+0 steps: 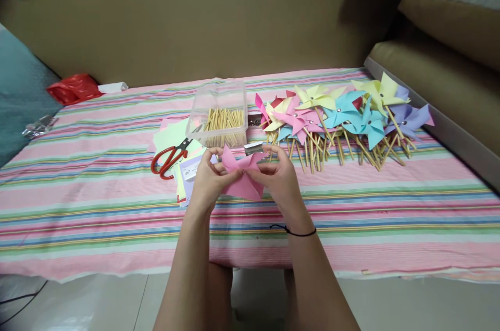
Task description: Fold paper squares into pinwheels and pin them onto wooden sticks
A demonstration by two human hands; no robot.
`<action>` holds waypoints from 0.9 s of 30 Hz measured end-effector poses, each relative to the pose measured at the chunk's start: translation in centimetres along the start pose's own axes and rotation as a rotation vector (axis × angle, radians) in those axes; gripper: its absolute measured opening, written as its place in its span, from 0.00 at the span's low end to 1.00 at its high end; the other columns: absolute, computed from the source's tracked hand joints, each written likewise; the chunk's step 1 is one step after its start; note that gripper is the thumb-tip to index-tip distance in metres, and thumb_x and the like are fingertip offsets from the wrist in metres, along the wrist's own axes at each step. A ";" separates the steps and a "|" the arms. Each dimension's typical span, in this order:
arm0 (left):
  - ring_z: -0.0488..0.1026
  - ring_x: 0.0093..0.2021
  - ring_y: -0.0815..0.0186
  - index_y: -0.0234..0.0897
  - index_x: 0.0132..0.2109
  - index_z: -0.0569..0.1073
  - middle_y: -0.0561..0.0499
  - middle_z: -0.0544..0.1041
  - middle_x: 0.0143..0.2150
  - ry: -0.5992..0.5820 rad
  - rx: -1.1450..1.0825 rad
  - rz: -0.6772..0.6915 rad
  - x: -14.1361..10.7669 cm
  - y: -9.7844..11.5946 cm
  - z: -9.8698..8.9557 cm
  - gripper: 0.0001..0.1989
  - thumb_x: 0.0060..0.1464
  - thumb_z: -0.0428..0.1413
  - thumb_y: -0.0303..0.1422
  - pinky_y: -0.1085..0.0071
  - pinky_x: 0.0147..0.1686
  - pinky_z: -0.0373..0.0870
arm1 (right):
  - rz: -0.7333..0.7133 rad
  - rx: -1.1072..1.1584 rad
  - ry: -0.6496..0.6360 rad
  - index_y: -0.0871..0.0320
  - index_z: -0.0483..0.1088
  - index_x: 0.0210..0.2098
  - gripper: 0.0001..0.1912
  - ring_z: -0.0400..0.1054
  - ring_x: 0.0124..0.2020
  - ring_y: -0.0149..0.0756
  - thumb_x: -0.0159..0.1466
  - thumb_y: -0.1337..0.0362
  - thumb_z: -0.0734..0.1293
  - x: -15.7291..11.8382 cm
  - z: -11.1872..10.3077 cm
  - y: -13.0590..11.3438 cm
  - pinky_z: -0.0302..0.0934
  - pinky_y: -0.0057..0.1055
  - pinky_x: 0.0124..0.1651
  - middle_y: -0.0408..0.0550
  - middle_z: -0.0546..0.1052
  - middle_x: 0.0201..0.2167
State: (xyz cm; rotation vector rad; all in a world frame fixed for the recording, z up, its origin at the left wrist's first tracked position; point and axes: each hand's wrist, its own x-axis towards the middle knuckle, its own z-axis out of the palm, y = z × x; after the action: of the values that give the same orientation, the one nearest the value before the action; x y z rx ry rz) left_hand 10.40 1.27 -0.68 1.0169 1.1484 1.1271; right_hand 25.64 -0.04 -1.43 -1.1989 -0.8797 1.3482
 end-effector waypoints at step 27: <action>0.73 0.22 0.68 0.40 0.47 0.61 0.57 0.77 0.23 -0.013 -0.041 -0.062 -0.4 1.1 0.3 0.33 0.36 0.69 0.33 0.76 0.25 0.67 | 0.037 0.030 0.023 0.51 0.61 0.47 0.37 0.69 0.20 0.34 0.41 0.59 0.79 -0.2 0.3 -0.4 0.62 0.29 0.25 0.33 0.71 0.17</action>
State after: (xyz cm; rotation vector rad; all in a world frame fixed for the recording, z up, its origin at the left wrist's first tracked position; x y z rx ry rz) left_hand 10.52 1.01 0.51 0.9493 1.1344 1.0892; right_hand 25.37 -0.14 -0.97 -1.2098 -0.8219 1.3703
